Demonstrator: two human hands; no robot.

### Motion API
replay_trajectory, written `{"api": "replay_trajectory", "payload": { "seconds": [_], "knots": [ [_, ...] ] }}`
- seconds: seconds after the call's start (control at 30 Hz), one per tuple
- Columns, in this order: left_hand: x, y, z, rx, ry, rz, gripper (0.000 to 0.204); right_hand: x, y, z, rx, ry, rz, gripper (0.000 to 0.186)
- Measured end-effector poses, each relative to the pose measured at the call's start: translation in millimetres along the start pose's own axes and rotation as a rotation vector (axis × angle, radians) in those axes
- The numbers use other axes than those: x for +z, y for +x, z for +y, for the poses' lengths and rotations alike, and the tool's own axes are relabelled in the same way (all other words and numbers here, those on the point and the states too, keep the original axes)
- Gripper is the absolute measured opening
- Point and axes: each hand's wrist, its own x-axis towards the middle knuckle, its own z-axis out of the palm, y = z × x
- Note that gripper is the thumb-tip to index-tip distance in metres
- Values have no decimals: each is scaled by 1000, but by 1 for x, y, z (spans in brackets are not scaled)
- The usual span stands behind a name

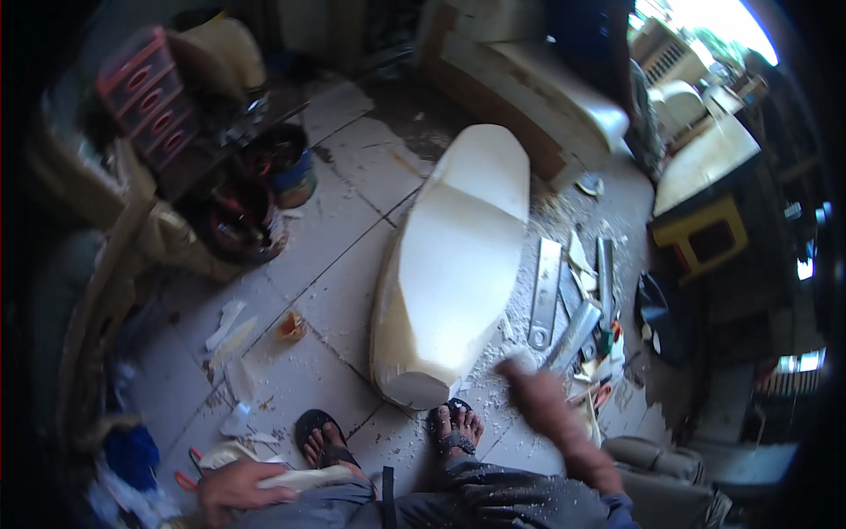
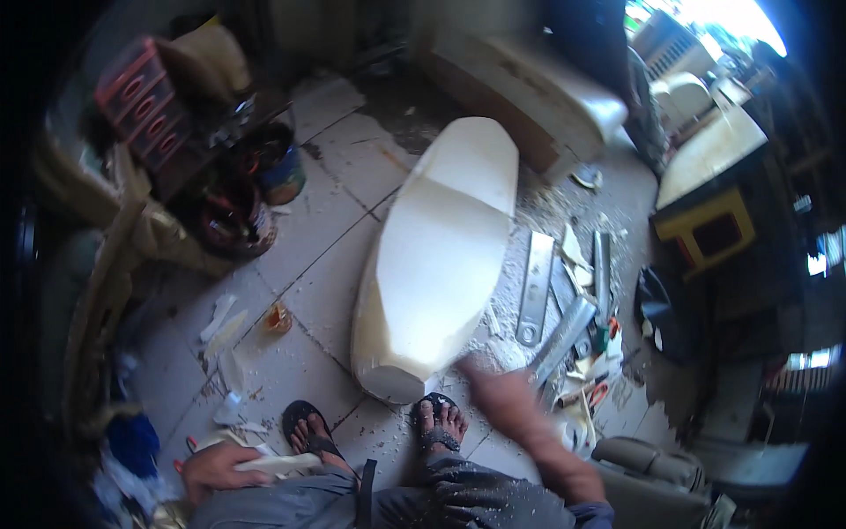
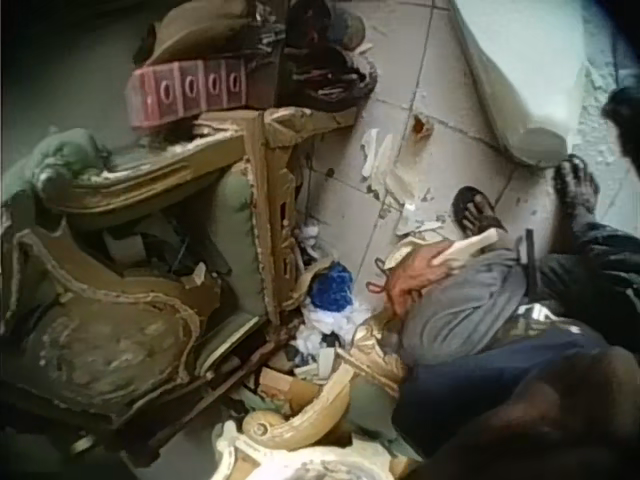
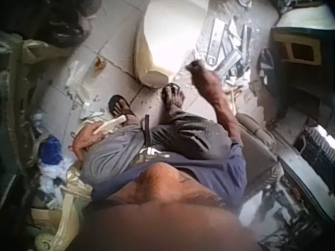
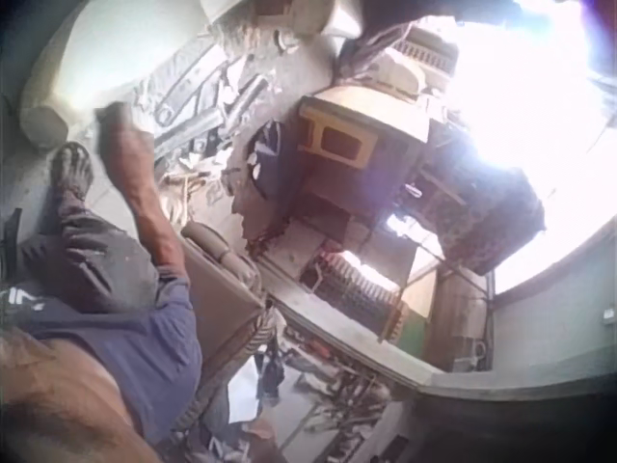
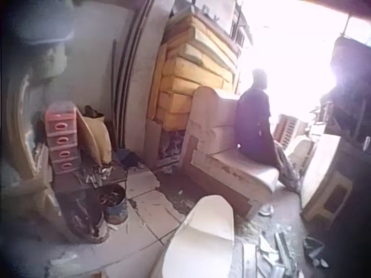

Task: The person applies adhesive to a large foam piece, attaches a smaller foam strip, and then uses a knife to trim the edges of the foam.

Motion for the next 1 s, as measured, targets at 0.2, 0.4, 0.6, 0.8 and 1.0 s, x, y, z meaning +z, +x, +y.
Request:
{"api": "replay_trajectory", "payload": {
  "seconds": [0.2, 0.4, 0.6, 0.8, 1.0],
  "knots": [
    [40, -21, -202, -551, 296, 226, 64, -28, -105, 167, 418, 1137, 1024, 25],
    [15, 81, 5, 151, 463, 660, 56, 16, -30, 129, 573, 1883, 909, 23],
    [30, 157, 183, 643, 634, 260, 93, 30, 19, 92, 387, 2246, 624, 24],
    [77, 274, 226, 222, 104, 73, 60, 52, 42, 93, 467, 2223, 866, 27],
    [90, 294, 224, 208, -407, 61, 43, 126, 10, 132, 309, 2001, 489, 28]
  ]
}}
